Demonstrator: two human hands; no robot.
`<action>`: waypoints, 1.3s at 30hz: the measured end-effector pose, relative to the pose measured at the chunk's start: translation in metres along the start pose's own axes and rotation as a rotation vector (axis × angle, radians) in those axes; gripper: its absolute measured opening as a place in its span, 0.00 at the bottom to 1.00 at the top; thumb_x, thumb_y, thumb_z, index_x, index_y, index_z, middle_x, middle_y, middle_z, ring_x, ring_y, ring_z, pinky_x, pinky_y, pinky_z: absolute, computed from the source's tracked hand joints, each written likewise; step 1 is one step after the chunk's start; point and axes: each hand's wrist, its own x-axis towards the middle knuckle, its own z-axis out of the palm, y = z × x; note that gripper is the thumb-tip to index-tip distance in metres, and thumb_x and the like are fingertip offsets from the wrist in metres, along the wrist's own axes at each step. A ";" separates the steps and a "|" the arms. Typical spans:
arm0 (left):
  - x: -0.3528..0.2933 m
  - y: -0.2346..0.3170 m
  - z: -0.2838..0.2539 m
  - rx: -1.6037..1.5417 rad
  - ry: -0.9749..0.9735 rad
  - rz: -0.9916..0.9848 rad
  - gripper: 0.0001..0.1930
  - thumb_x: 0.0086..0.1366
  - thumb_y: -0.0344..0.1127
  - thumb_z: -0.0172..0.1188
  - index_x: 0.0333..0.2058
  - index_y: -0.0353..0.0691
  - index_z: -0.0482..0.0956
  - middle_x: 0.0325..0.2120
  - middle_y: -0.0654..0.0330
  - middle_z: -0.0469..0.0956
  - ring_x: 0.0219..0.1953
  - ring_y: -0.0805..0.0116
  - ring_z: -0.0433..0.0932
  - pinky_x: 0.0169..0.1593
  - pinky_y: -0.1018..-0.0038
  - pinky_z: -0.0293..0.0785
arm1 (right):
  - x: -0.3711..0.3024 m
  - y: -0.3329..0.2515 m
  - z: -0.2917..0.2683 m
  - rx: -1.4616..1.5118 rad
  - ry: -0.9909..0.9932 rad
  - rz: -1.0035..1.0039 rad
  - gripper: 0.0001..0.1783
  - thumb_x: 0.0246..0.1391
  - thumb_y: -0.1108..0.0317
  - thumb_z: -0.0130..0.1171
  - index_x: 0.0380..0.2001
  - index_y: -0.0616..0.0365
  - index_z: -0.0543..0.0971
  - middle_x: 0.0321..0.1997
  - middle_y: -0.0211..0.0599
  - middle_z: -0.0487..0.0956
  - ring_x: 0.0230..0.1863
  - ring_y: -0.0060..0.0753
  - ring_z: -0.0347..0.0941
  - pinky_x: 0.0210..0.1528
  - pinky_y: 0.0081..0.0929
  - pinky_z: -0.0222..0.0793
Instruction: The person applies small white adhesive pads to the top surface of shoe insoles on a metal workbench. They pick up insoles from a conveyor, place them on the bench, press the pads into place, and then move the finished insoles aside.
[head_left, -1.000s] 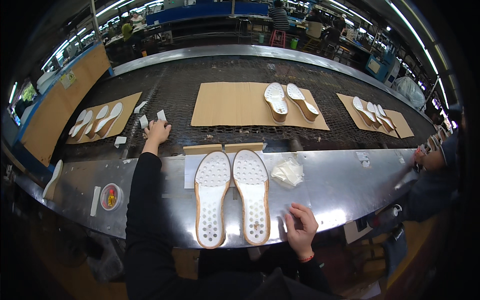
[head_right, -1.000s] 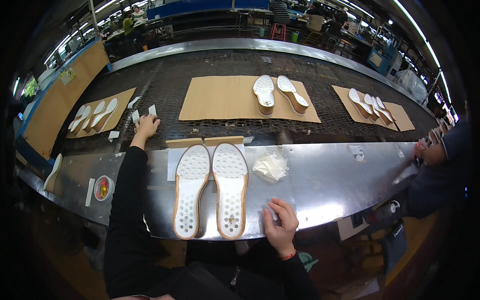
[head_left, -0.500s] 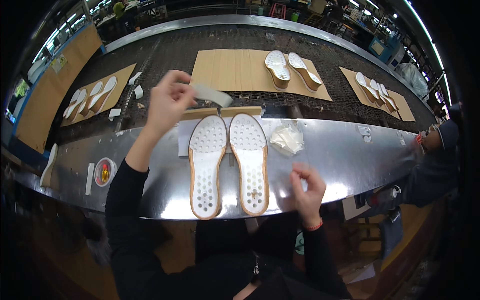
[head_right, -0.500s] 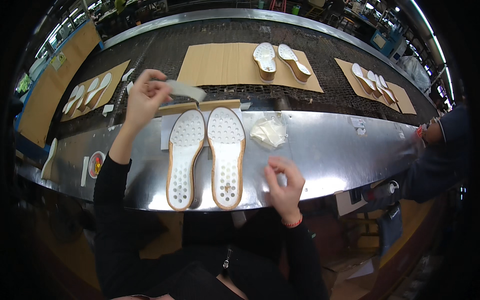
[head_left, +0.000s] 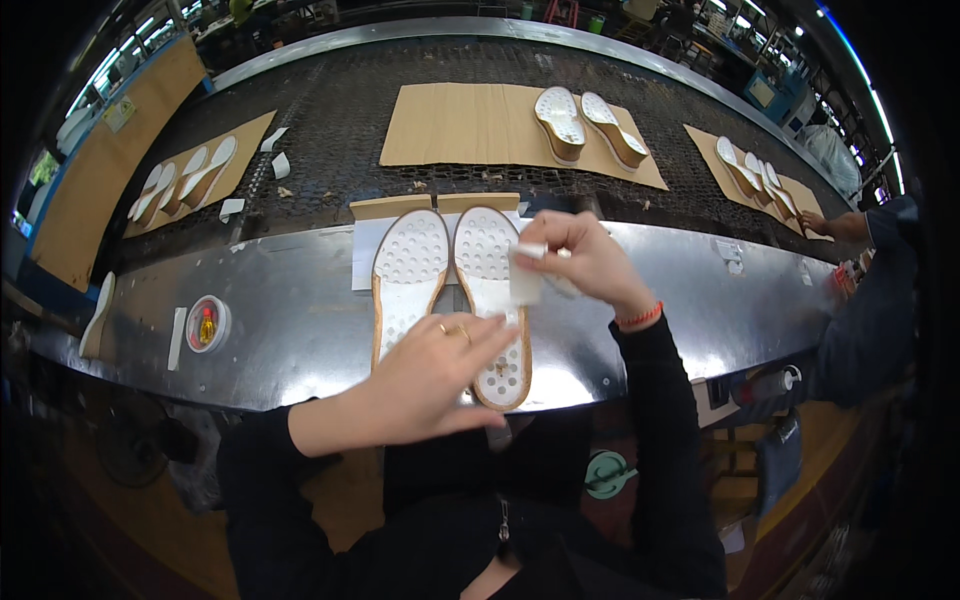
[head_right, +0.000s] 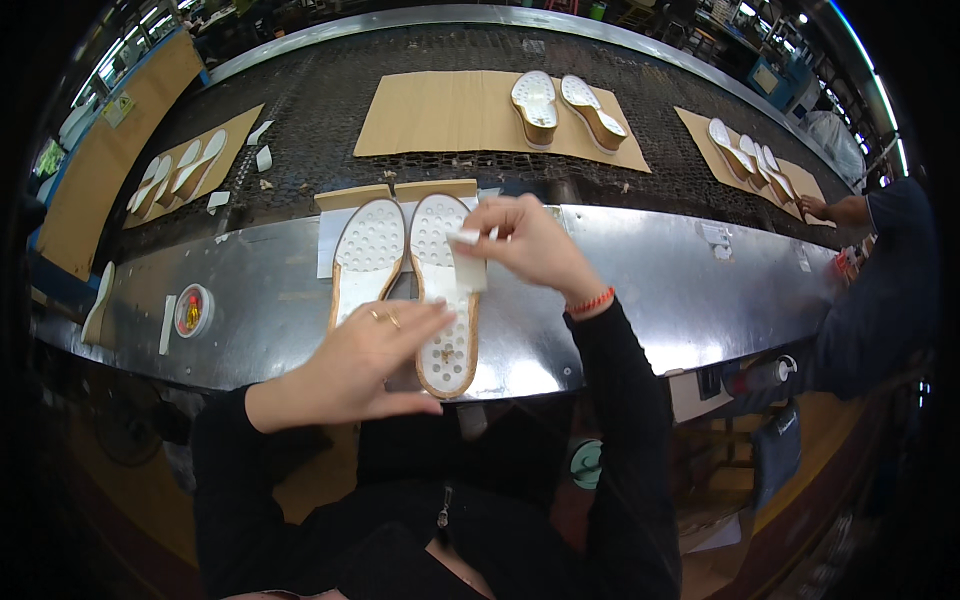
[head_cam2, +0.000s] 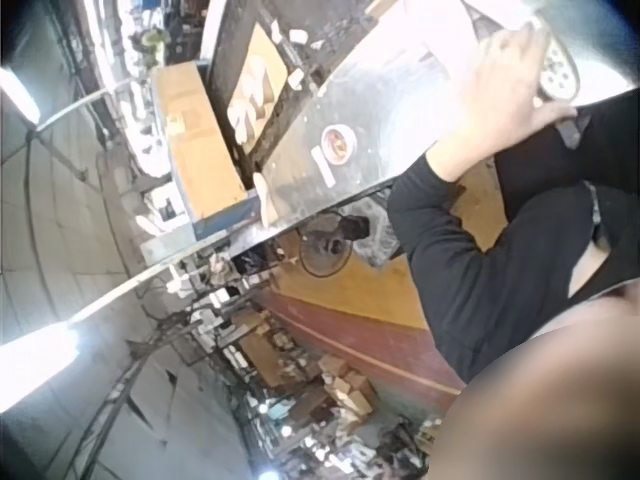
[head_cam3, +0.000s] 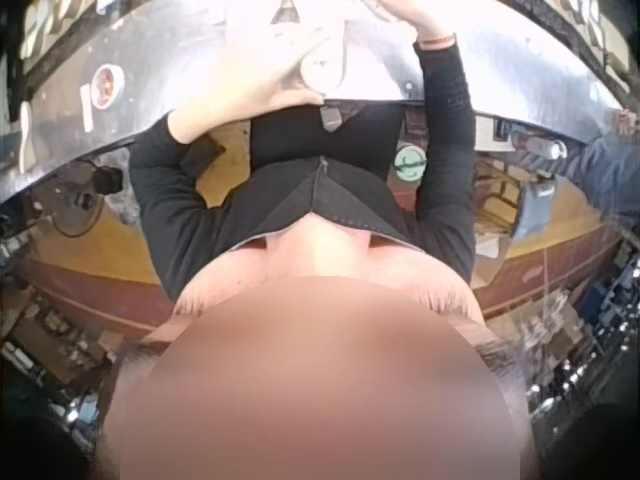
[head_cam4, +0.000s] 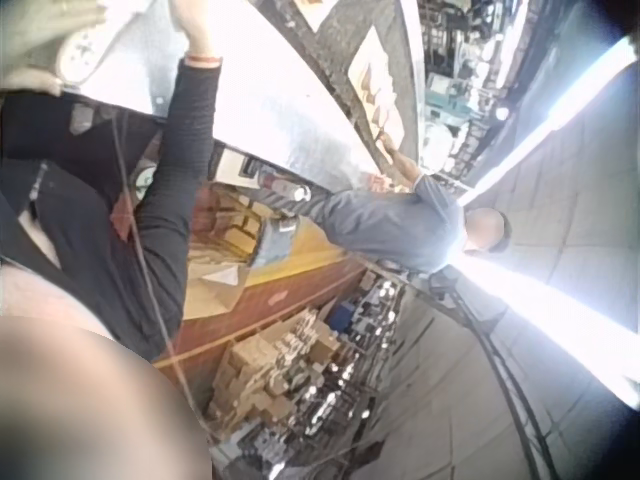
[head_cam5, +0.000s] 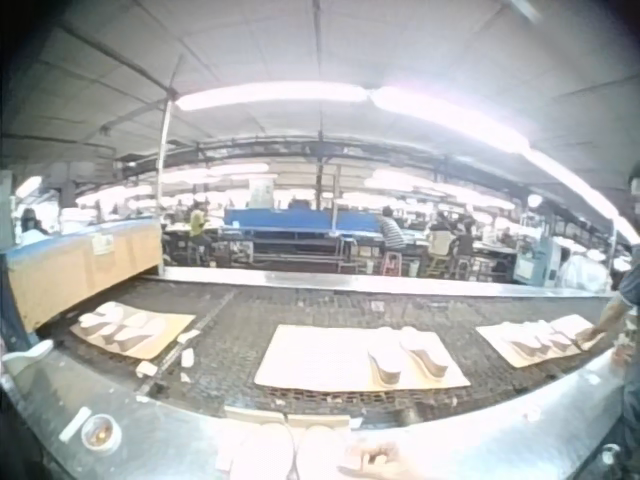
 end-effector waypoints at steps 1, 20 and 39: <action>-0.003 0.002 0.006 0.012 -0.108 0.002 0.41 0.51 0.49 0.74 0.60 0.35 0.69 0.59 0.48 0.71 0.61 0.50 0.68 0.63 0.55 0.61 | 0.008 0.005 -0.004 0.009 0.028 -0.013 0.08 0.53 0.70 0.68 0.36 0.61 0.85 0.33 0.27 0.82 0.33 0.15 0.72 0.34 0.17 0.65; 0.012 -0.001 0.019 0.209 -0.280 -0.076 0.44 0.46 0.51 0.74 0.61 0.37 0.70 0.60 0.46 0.71 0.60 0.52 0.70 0.60 0.54 0.61 | 0.018 0.047 0.026 0.061 0.009 0.012 0.16 0.46 0.68 0.74 0.41 0.56 0.85 0.40 0.27 0.84 0.38 0.15 0.71 0.42 0.19 0.65; 0.014 0.001 0.020 0.175 -0.267 -0.107 0.48 0.34 0.46 0.77 0.58 0.36 0.73 0.59 0.44 0.71 0.59 0.51 0.71 0.58 0.56 0.62 | 0.018 0.049 0.038 0.125 -0.047 0.034 0.14 0.49 0.76 0.71 0.41 0.63 0.82 0.40 0.32 0.84 0.39 0.17 0.76 0.45 0.19 0.73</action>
